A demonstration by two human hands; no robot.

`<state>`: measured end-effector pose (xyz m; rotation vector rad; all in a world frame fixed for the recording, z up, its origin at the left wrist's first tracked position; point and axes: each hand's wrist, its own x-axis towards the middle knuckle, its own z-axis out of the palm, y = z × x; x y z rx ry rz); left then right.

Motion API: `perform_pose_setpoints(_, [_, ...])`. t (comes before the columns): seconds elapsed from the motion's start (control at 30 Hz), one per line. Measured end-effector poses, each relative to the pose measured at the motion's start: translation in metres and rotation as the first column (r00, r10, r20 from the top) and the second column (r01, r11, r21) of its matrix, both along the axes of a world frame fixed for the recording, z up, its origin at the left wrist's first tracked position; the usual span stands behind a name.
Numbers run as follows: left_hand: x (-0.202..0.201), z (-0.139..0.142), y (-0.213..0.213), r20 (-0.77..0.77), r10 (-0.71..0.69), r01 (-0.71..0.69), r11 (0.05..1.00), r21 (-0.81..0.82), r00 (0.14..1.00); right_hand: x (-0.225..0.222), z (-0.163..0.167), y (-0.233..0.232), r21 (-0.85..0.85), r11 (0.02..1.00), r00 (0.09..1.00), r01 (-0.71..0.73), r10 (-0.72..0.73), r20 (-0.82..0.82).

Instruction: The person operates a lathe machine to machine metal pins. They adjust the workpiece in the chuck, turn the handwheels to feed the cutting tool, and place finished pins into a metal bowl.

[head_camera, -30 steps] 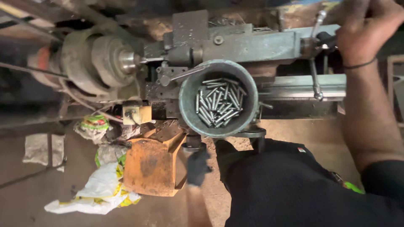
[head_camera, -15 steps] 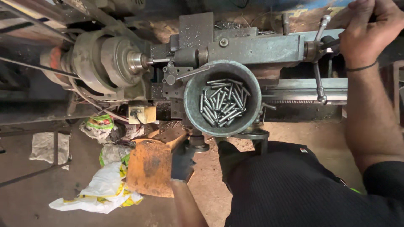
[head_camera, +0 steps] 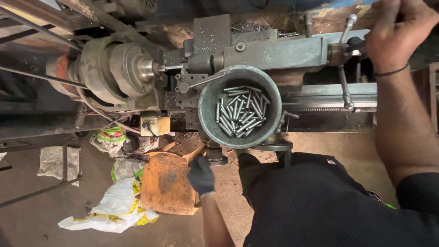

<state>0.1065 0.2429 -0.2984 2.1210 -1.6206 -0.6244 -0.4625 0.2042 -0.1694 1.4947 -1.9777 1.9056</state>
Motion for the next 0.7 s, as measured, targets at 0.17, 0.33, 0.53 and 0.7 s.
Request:
perform_pose_setpoints(0.17, [-0.023,-0.056,0.021,-0.877,0.473,-0.211,0.852,0.479,-0.083,0.002,0.019,0.019,0.028,0.983,0.983,-0.180,0.179,0.044])
perform_pose_setpoints(0.33, [-0.004,-0.043,0.029,-0.857,0.363,-0.355,0.906,0.232,0.366,0.030,-0.001,0.069,0.211,0.953,0.975,-0.217,0.200,0.099])
perform_pose_setpoints(0.53, [-0.035,-0.053,0.017,-0.875,0.453,-0.311,0.868,0.388,0.172,0.071,-0.080,0.082,0.759,0.651,0.984,-0.014,-0.126,0.127])
perform_pose_setpoints(0.7, [-0.059,-0.027,0.042,-0.837,0.365,-0.549,0.830,0.094,0.408,0.041,-0.086,0.026,0.596,0.789,0.979,0.149,-0.035,-0.200])
